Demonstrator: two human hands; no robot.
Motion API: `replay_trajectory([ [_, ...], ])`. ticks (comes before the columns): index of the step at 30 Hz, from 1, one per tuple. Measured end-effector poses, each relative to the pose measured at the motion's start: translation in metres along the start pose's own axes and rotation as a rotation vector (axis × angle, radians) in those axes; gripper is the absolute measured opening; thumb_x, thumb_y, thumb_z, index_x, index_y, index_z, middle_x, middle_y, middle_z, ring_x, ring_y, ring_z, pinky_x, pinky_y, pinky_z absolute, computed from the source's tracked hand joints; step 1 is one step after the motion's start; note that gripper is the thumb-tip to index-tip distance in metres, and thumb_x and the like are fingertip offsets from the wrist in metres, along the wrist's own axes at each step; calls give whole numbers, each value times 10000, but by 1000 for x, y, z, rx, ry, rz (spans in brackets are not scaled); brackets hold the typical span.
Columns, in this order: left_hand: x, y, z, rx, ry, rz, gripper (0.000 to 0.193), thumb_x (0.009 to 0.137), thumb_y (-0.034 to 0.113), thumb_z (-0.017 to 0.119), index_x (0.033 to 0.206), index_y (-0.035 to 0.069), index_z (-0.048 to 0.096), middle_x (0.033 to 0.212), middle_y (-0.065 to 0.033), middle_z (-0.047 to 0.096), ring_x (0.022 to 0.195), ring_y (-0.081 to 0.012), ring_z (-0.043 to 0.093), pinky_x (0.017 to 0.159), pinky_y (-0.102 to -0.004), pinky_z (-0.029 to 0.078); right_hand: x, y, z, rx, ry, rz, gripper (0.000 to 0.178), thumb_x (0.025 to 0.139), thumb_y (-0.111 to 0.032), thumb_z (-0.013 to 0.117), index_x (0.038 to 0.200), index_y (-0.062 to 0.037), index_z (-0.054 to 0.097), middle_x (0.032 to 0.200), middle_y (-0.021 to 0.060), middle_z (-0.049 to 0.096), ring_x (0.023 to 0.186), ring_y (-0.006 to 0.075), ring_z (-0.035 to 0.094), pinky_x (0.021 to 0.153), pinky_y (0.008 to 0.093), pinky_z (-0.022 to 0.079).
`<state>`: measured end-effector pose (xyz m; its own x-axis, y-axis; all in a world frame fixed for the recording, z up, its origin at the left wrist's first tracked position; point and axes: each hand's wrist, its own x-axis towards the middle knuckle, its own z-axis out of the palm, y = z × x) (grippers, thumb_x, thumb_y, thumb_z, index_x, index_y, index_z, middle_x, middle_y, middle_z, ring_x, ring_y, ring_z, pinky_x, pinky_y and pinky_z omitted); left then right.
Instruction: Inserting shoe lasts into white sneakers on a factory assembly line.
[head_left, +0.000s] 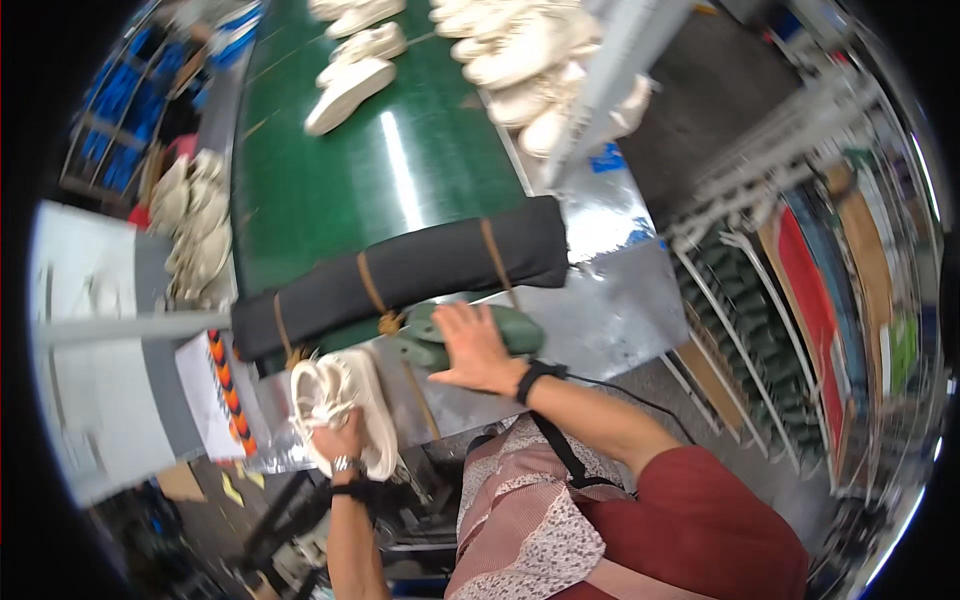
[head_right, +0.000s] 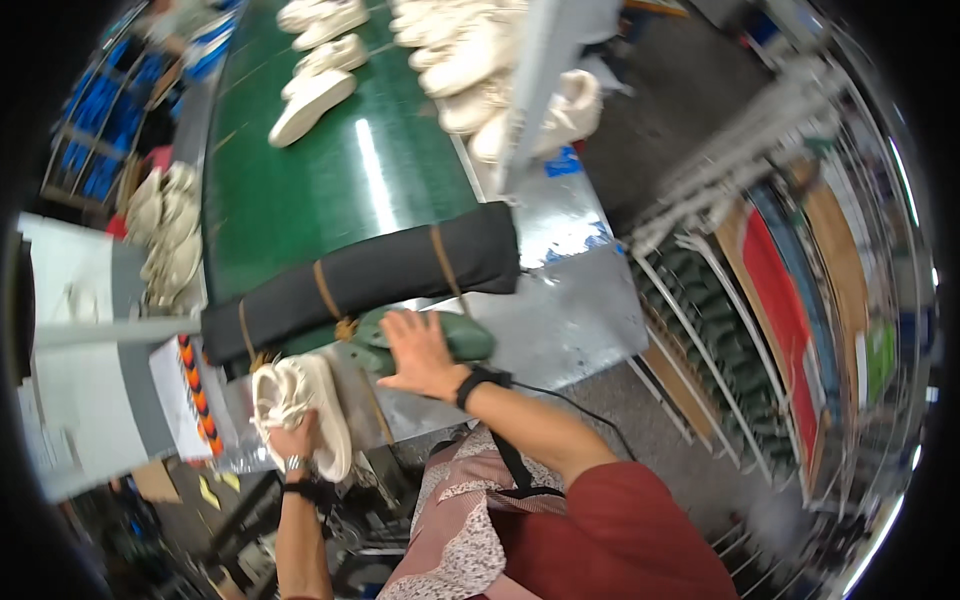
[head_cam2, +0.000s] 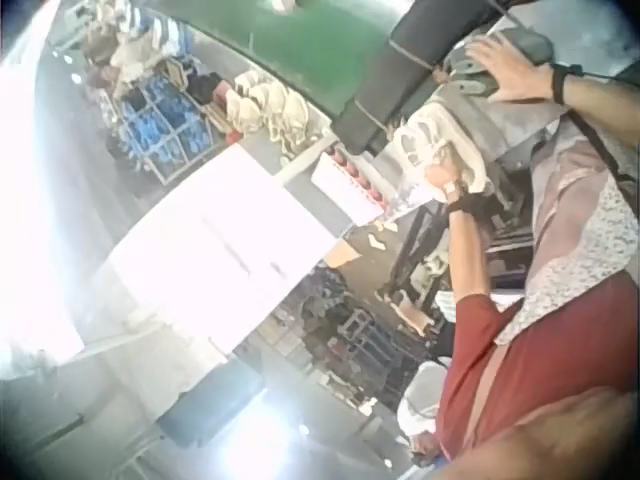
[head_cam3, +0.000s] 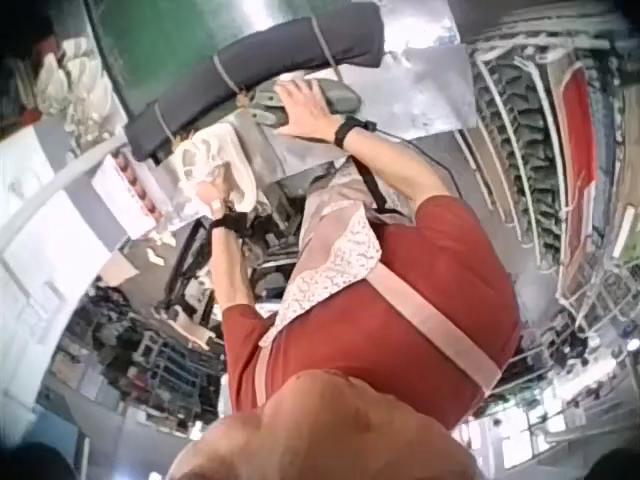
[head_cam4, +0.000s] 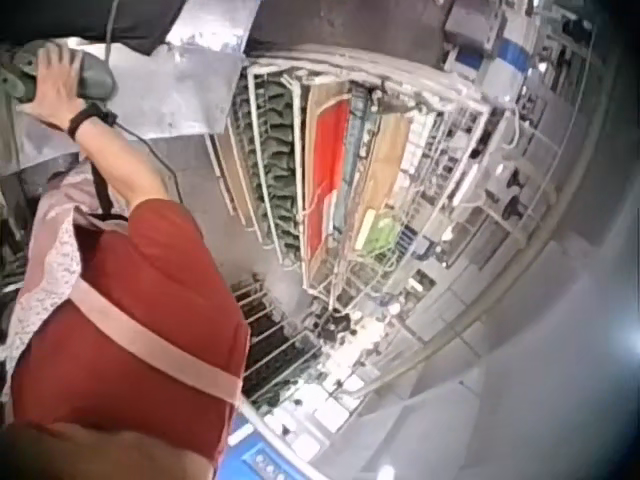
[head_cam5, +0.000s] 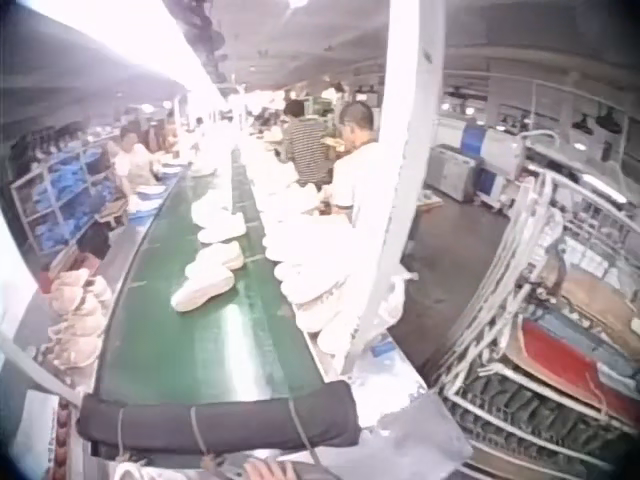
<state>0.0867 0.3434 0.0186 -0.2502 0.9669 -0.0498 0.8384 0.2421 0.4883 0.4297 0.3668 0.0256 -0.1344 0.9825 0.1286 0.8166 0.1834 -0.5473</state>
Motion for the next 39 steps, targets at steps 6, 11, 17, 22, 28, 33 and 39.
replay_trajectory([
  [6, 51, 15, -66, -47, -318, 444, 499, 768, 269, 842, 1162, 2, 693, 1103, -135, 733, 983, -278, 688, 886, -398, 529, -19, -14, 27, 86, -49, -184, 704, 559, -261, 885, 1173, -69, 598, 1200, 89, 620, 1250, 325, 524, 1105, 540, 354],
  [11, 65, 23, -36, 133, -295, 458, 947, 641, 363, 892, 1380, -69, 487, 1294, -241, 584, 1183, -376, 576, 1016, -440, 444, -76, -9, 29, 33, -62, -204, 711, 590, -192, 847, 1247, -100, 592, 1328, 83, 567, 1401, 337, 411, 1203, 616, 230],
  [17, 68, -13, -11, 478, -154, 752, 914, 682, 465, 843, 1413, 13, 532, 1358, -220, 609, 1193, -391, 598, 996, -436, 472, -84, -58, 24, 56, 15, 23, 621, 693, -117, 761, 1289, -102, 586, 1397, 193, 487, 1471, 421, 298, 1218, 676, 124],
  [22, 75, 25, -52, 118, -368, 485, 665, 750, 397, 805, 1287, 35, 655, 1193, -148, 723, 1067, -309, 694, 920, -409, 523, -87, -58, 46, 50, 106, 7, 575, 725, -78, 714, 1283, -151, 594, 1383, 180, 509, 1452, 433, 336, 1209, 683, 160],
  [28, 137, 176, -56, 28, -162, 996, 532, 804, 200, 770, 1276, 2, 628, 1290, -180, 658, 1196, -336, 620, 1032, -402, 486, -135, -76, 32, 253, 432, 374, 741, 688, -96, 697, 1398, -7, 505, 1452, 260, 448, 1385, 463, 386, 1158, 551, 318],
  [33, 95, 212, 47, 25, -225, 795, 670, 884, 381, 738, 1398, -2, 543, 1385, -252, 567, 1327, -383, 495, 1120, -440, 406, -196, -98, 61, 392, 607, 1080, 819, 768, -274, 813, 1387, 50, 387, 1387, 293, 420, 1315, 448, 419, 1099, 513, 360],
  [39, 62, 91, 135, -563, -960, 549, 494, 1046, 266, 547, 1433, -40, 516, 1421, -186, 580, 1267, -286, 572, 1083, -385, 426, -139, -121, 103, 1177, 318, 1356, 1309, 753, -646, 772, 1577, 62, 42, 1617, 326, 166, 1519, 450, 166, 1240, 486, 200],
])
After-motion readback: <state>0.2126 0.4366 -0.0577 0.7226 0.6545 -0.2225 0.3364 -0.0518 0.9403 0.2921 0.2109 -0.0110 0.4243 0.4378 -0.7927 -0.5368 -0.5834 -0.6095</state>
